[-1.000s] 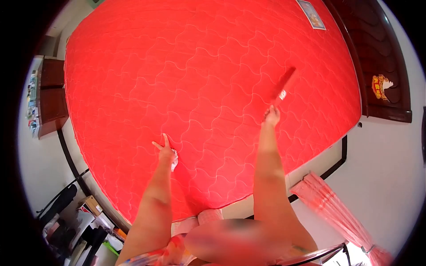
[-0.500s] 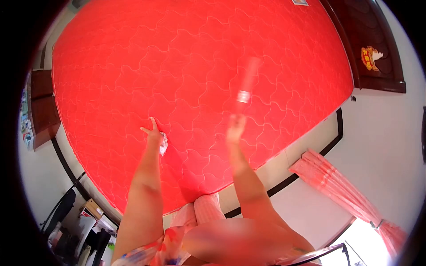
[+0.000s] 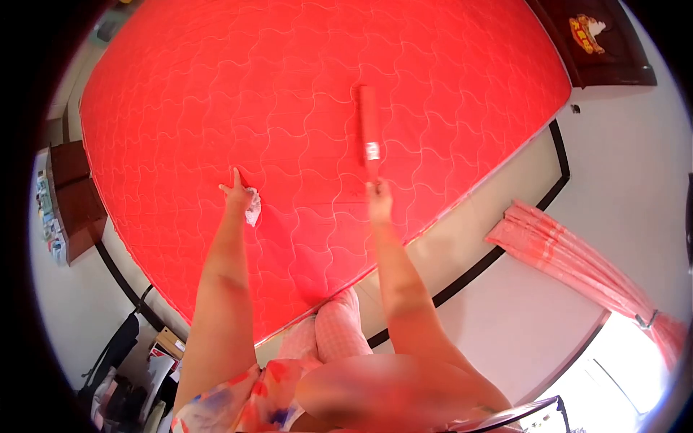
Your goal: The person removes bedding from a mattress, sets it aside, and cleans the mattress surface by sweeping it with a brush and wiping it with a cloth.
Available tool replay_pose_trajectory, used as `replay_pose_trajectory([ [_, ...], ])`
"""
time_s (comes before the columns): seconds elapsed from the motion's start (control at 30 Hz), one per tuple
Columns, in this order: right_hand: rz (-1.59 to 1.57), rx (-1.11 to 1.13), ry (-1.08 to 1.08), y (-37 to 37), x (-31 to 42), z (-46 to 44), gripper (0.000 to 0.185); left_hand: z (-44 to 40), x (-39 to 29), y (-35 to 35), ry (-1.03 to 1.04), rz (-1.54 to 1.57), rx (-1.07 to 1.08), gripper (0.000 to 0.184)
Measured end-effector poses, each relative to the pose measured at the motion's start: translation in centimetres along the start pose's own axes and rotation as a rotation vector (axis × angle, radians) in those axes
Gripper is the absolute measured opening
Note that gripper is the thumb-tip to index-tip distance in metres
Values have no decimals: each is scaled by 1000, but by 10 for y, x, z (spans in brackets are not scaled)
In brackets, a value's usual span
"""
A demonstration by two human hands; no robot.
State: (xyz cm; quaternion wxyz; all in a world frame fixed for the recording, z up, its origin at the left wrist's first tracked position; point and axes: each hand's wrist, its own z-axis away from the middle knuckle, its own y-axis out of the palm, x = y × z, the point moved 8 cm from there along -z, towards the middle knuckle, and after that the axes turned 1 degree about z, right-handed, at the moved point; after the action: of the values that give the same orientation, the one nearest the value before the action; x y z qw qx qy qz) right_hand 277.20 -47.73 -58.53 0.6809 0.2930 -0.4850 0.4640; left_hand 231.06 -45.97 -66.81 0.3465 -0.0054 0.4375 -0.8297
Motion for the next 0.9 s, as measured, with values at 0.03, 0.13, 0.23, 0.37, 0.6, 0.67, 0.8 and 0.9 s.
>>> replay_pose_trajectory([
  [0.03,-81,-55,-24,-26,1,-3,21,14,-7,-6,-25,33,9,89],
  [0.13,-290,-274,70,-106,-21,-7,22,58,-18,-15,-81,96,20,87],
  [0.23,-95,-474,108,-162,-9,17,24,100,-19,-7,-79,51,47,87],
  [0.37,-146,-685,153,-182,5,63,23,155,-21,15,-71,-116,120,87],
  [0.6,-189,-173,114,-86,-34,138,22,229,-22,44,-46,-393,268,87],
  [0.67,420,100,11,-30,-9,174,25,240,-22,45,-36,-445,298,86],
  [0.8,722,445,18,31,-3,208,32,244,-14,46,14,-524,322,86],
  [0.9,802,427,48,29,-13,199,32,238,-7,54,54,-563,317,87],
])
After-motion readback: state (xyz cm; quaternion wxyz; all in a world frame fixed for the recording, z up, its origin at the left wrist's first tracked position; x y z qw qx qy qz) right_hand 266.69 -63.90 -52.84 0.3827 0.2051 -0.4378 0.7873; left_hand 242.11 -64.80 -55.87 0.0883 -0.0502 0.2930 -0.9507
